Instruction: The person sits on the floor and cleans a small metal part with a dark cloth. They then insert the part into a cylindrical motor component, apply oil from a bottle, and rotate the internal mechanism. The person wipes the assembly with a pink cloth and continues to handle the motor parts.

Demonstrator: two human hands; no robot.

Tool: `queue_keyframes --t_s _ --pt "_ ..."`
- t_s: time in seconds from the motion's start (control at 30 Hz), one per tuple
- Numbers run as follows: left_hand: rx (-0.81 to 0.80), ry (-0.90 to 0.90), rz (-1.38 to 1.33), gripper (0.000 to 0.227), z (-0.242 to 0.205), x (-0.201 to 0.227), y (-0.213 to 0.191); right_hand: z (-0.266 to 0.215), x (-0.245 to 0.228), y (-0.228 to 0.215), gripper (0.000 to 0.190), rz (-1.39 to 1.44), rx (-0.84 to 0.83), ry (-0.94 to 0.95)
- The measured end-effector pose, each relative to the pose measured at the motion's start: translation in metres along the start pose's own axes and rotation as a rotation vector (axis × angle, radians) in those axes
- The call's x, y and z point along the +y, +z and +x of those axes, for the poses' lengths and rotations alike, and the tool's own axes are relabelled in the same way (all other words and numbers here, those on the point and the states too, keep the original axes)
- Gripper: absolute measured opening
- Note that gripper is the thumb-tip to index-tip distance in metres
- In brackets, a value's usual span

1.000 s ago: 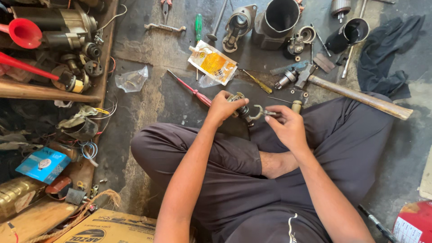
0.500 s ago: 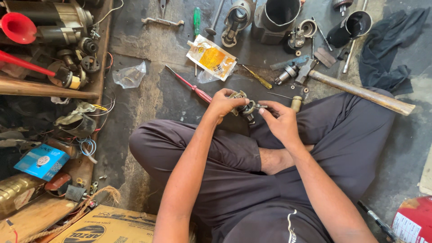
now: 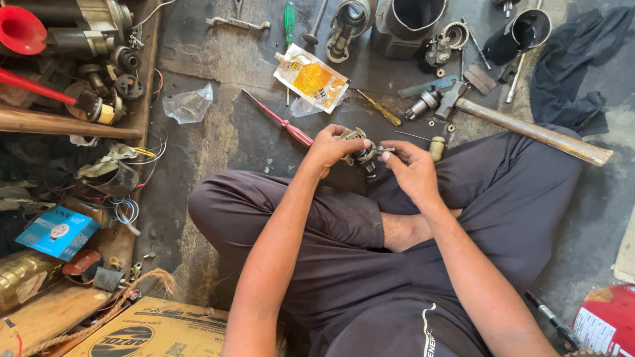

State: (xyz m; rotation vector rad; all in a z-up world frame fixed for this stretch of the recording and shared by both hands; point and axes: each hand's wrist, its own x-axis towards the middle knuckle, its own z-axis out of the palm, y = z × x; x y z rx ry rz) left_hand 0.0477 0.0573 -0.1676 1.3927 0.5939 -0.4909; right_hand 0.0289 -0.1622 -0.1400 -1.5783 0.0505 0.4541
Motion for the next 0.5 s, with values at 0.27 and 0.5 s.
queue_keyframes --t_s 0.27,0.5 --pt "-0.021 -0.005 -0.001 0.071 0.000 -0.001 0.002 0.003 0.004 -0.004 0.027 -0.008 -0.021 -0.001" --pt "-0.025 -0.023 0.027 0.067 0.009 -0.005 0.001 0.005 -0.012 0.001 0.028 -0.026 -0.063 -0.092"
